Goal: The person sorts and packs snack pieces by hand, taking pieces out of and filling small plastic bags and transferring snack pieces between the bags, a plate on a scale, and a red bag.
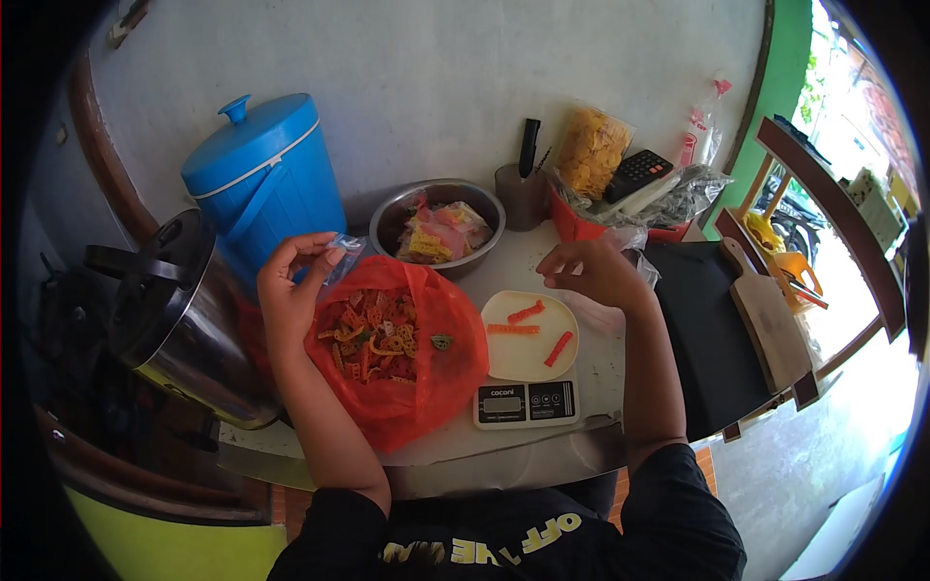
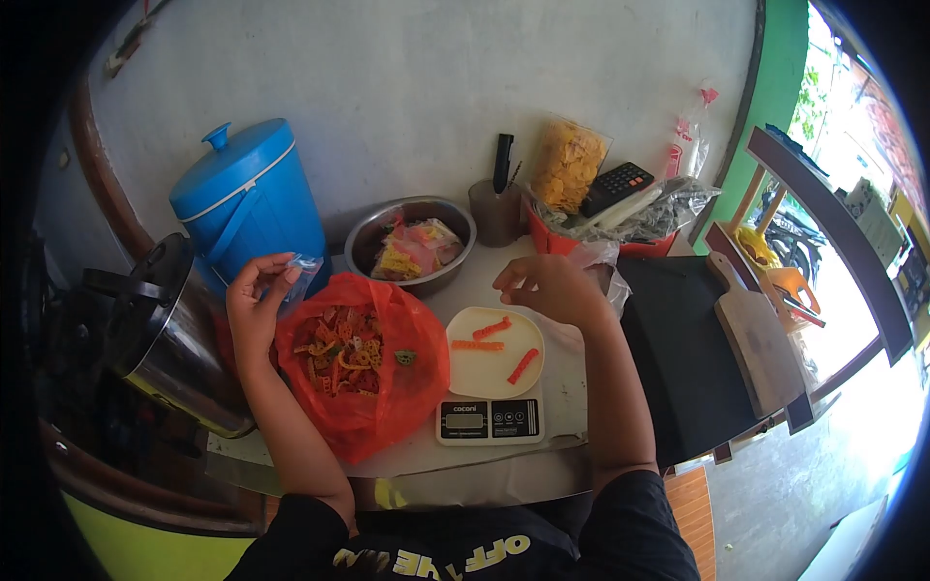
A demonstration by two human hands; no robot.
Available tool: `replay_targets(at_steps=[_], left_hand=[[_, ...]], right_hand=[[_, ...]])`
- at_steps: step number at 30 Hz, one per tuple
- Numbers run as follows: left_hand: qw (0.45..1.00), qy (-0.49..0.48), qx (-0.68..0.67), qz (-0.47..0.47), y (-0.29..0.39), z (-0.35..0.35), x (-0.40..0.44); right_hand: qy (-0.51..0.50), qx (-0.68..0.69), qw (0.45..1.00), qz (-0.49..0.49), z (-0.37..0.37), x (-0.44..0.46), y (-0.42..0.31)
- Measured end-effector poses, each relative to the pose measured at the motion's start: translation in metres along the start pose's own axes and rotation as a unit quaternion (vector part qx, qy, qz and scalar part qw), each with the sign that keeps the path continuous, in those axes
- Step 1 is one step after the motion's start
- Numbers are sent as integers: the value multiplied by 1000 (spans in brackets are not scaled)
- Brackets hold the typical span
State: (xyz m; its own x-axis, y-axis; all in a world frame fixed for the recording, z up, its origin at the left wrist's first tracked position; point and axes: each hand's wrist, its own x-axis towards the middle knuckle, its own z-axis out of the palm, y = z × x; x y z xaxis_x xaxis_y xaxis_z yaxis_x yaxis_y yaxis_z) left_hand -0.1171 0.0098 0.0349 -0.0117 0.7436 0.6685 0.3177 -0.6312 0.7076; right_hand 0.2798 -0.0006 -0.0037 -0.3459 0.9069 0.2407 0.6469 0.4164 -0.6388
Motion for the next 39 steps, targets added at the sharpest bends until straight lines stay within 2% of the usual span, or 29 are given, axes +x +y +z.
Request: replay_targets(at_steps=[2, 8, 12, 20, 23, 29, 35, 39], left_hand=[[1000, -2, 1, 8, -1, 4, 0], [999, -17, -29, 20, 1, 30, -1], [997, -43, -61, 13, 3, 52, -4], [978, -122, -154, -68, 0, 88, -12], [972, -137, -166, -93, 6, 100, -16], [952, -152, -246, -100, -8, 114, -20], [935, -137, -296, -137, -1, 112, -20], [934, -135, -296, -151, 0, 112, -19]], right_hand=[[-6, 9, 1000, -5, -3, -4, -3], [-44, -105, 992, 51, 13, -1, 1], [-68, -139, 987, 50, 21, 2, 9], [-34, -224, 968, 106, 38, 5, 23], [-52, -222, 972, 47, 42, 4, 30], [-90, -291, 950, 75, 51, 6, 28], [-57, -234, 969, 47, 44, 6, 31], [-88, -184, 978, 39, 28, 5, 32]])
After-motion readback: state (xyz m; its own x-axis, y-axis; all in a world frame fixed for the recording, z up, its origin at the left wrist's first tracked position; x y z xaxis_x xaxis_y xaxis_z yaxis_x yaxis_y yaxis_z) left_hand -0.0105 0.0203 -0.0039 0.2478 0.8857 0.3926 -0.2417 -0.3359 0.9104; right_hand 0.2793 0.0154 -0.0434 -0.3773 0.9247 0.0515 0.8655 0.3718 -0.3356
